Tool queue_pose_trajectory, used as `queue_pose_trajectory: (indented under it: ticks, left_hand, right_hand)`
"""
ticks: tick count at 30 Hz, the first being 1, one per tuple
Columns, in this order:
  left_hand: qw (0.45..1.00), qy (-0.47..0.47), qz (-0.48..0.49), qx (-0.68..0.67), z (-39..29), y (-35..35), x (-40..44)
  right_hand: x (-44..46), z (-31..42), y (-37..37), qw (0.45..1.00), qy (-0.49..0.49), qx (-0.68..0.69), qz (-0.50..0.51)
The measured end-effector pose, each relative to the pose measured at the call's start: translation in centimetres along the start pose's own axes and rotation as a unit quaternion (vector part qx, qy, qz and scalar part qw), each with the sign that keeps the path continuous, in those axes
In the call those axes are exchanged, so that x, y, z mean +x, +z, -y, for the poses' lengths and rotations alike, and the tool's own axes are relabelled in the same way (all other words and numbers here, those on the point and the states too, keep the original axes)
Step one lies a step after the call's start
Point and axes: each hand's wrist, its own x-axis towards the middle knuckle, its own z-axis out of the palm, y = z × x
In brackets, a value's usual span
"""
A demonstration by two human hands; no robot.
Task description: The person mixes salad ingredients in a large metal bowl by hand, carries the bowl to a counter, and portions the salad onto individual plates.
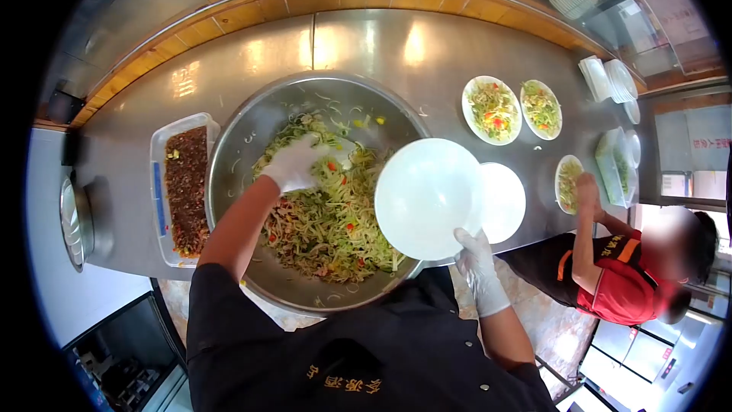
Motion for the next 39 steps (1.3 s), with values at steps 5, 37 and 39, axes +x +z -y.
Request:
queue_pose_trajectory:
  ticks: [5, 37, 39]
  left_hand:
    - [0.982, -0.186, -0.008, -0.034, 6.3, 5.6, -2.1]
    - [0.728, 0.018, -0.055, -0.683, -8.8, 3.9, -11.6]
    - [0.793, 0.053, -0.07, -0.603, -11.2, 1.4, -11.1]
  right_hand:
    - [4.3, -3.9, -0.8, 0.998, 0.051, -0.006, 0.024]
    - [1.9, -4.3, 1.9, 0.992, 0.065, -0.016, 0.108]
    - [1.1, -4.9, 3.0, 0.989, 0.082, -0.008, 0.122]
